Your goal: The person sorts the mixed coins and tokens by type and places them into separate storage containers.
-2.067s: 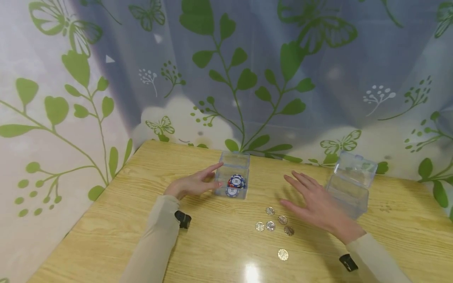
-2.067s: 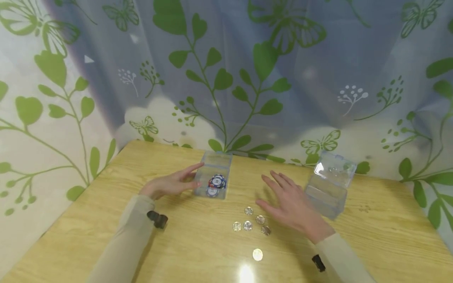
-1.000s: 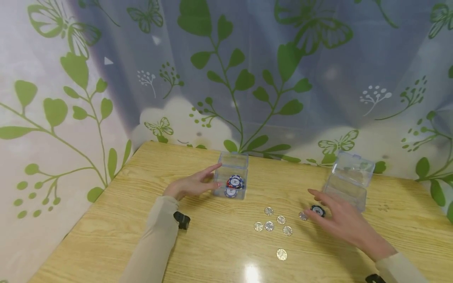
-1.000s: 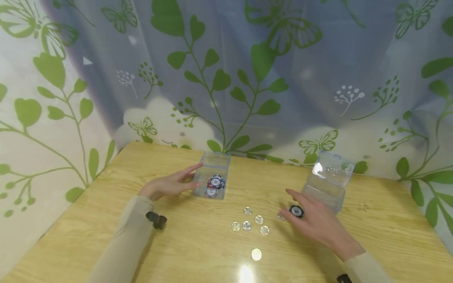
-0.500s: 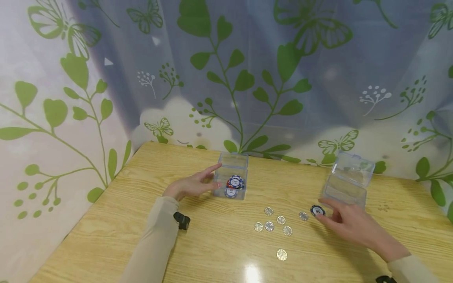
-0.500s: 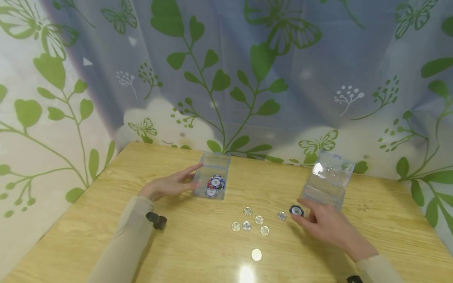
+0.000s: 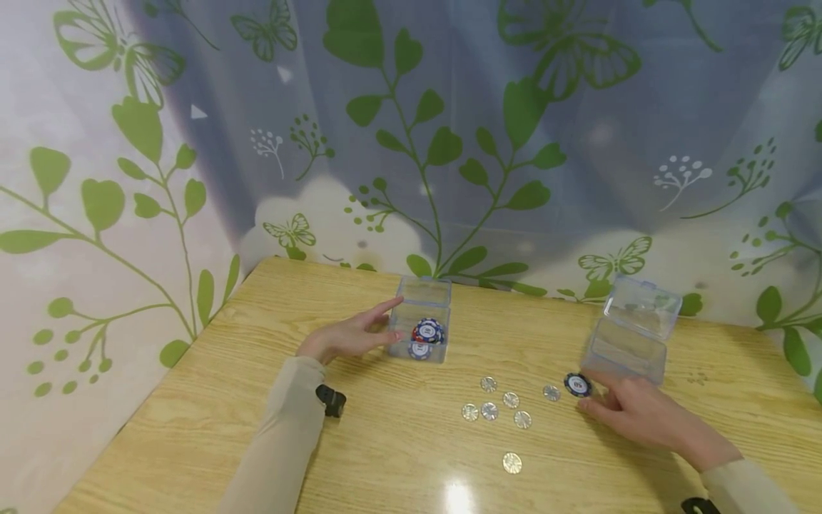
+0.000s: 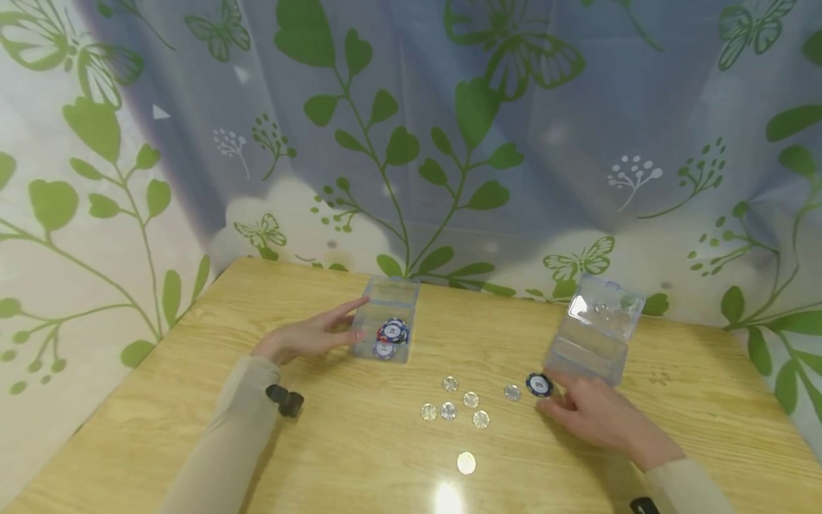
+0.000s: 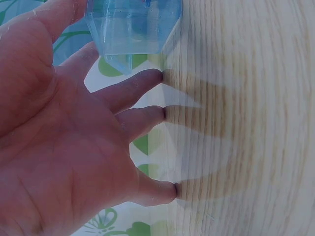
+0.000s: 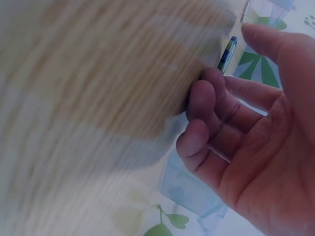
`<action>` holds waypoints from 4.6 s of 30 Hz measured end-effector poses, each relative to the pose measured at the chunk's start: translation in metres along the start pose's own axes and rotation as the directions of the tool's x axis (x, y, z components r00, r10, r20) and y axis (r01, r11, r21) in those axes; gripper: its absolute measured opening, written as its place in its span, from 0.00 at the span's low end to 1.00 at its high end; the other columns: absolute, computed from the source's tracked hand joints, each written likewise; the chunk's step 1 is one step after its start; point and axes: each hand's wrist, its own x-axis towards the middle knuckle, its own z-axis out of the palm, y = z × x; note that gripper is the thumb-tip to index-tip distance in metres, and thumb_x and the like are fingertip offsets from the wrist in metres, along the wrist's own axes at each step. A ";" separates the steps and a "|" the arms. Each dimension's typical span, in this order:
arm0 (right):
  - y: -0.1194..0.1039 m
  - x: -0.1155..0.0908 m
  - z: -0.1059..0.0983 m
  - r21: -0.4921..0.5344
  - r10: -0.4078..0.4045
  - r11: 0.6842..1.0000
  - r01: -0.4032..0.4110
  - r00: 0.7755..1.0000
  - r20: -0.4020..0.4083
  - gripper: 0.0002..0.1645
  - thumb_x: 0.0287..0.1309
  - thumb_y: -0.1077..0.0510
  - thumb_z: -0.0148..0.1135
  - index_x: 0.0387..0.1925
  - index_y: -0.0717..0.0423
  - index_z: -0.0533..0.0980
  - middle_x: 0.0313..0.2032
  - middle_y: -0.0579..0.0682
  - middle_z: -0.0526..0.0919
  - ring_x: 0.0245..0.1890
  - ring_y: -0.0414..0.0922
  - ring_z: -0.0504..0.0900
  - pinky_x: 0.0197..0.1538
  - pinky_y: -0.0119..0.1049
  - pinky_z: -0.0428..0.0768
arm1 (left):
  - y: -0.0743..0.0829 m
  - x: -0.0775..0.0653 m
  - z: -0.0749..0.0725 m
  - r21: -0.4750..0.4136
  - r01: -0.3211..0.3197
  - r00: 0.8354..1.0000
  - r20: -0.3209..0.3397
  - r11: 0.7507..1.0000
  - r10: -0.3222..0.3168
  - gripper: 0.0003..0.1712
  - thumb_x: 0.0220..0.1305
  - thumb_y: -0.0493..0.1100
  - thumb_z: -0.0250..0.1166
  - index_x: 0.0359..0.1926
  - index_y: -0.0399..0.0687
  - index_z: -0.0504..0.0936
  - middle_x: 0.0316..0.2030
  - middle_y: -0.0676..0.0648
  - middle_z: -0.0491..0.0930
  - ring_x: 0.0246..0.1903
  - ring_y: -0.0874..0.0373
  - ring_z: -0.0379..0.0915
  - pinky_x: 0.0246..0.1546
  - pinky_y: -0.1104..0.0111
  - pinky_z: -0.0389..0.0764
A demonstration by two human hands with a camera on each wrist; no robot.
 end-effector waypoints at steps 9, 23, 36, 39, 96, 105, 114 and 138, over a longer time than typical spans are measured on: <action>-0.003 0.004 0.000 0.031 -0.086 0.996 0.086 0.996 -0.011 0.24 0.54 0.42 0.66 0.48 0.49 0.76 0.13 0.33 0.64 0.14 0.27 0.57 0.19 0.25 0.60 | 0.002 -0.001 0.000 -0.008 0.012 1.000 0.000 1.000 -0.012 0.42 0.66 0.59 0.56 0.71 0.84 0.40 0.75 0.44 0.40 0.73 0.41 0.40 0.63 0.38 0.58; -0.004 0.010 0.004 0.061 -0.173 0.983 0.175 0.984 -0.037 0.21 0.47 0.44 0.72 0.40 0.51 0.79 0.22 0.34 0.72 0.21 0.27 0.66 0.25 0.24 0.67 | 0.002 -0.001 0.000 -0.008 0.002 1.000 0.004 1.000 -0.002 0.42 0.66 0.59 0.56 0.72 0.80 0.40 0.75 0.42 0.41 0.73 0.40 0.41 0.62 0.38 0.61; -0.002 0.010 0.008 0.021 -0.180 0.983 0.182 0.980 -0.088 0.18 0.45 0.48 0.73 0.37 0.49 0.80 0.28 0.36 0.75 0.26 0.27 0.70 0.27 0.24 0.71 | 0.000 -0.001 0.000 -0.013 0.013 1.000 0.008 1.000 -0.013 0.42 0.67 0.58 0.56 0.71 0.82 0.39 0.75 0.44 0.39 0.73 0.42 0.39 0.63 0.38 0.59; -0.003 0.010 0.010 -0.016 -0.191 0.981 0.191 0.973 -0.126 0.17 0.42 0.49 0.75 0.35 0.48 0.80 0.29 0.35 0.75 0.26 0.27 0.69 0.27 0.24 0.69 | 0.000 0.000 0.001 -0.019 0.007 1.000 0.009 1.000 -0.007 0.42 0.67 0.57 0.56 0.72 0.81 0.40 0.75 0.43 0.40 0.73 0.41 0.39 0.64 0.38 0.58; -0.044 0.059 0.000 0.146 -0.023 0.989 0.030 0.999 -0.046 0.20 0.42 0.54 0.68 0.40 0.48 0.73 0.24 0.39 0.77 0.23 0.33 0.74 0.26 0.28 0.72 | 0.000 0.001 0.001 -0.044 -0.003 1.000 0.013 0.999 0.003 0.41 0.68 0.55 0.55 0.71 0.81 0.40 0.75 0.43 0.38 0.74 0.44 0.36 0.64 0.38 0.57; -0.066 0.085 0.003 0.199 -0.064 0.977 0.081 0.994 -0.090 0.20 0.41 0.56 0.69 0.40 0.48 0.74 0.26 0.40 0.78 0.24 0.34 0.76 0.26 0.28 0.74 | -0.002 0.002 0.002 -0.039 0.004 1.000 0.009 0.999 -0.003 0.41 0.67 0.56 0.56 0.71 0.84 0.40 0.75 0.44 0.38 0.74 0.44 0.36 0.65 0.39 0.55; -0.093 0.107 -0.001 0.225 -0.124 0.964 0.142 0.988 -0.091 0.20 0.43 0.55 0.69 0.40 0.47 0.73 0.28 0.41 0.79 0.25 0.36 0.77 0.29 0.29 0.75 | -0.002 0.001 0.000 -0.034 0.001 1.000 0.008 0.999 0.000 0.41 0.67 0.56 0.56 0.70 0.87 0.40 0.75 0.44 0.38 0.74 0.44 0.36 0.65 0.39 0.55; -0.142 0.164 0.010 0.217 -0.177 0.956 0.197 0.978 -0.106 0.18 0.42 0.51 0.67 0.38 0.49 0.74 0.29 0.42 0.79 0.27 0.37 0.76 0.32 0.31 0.77 | -0.004 0.002 0.000 -0.017 0.013 1.000 -0.014 1.000 -0.013 0.42 0.65 0.60 0.57 0.70 0.85 0.42 0.75 0.43 0.41 0.73 0.41 0.40 0.66 0.40 0.56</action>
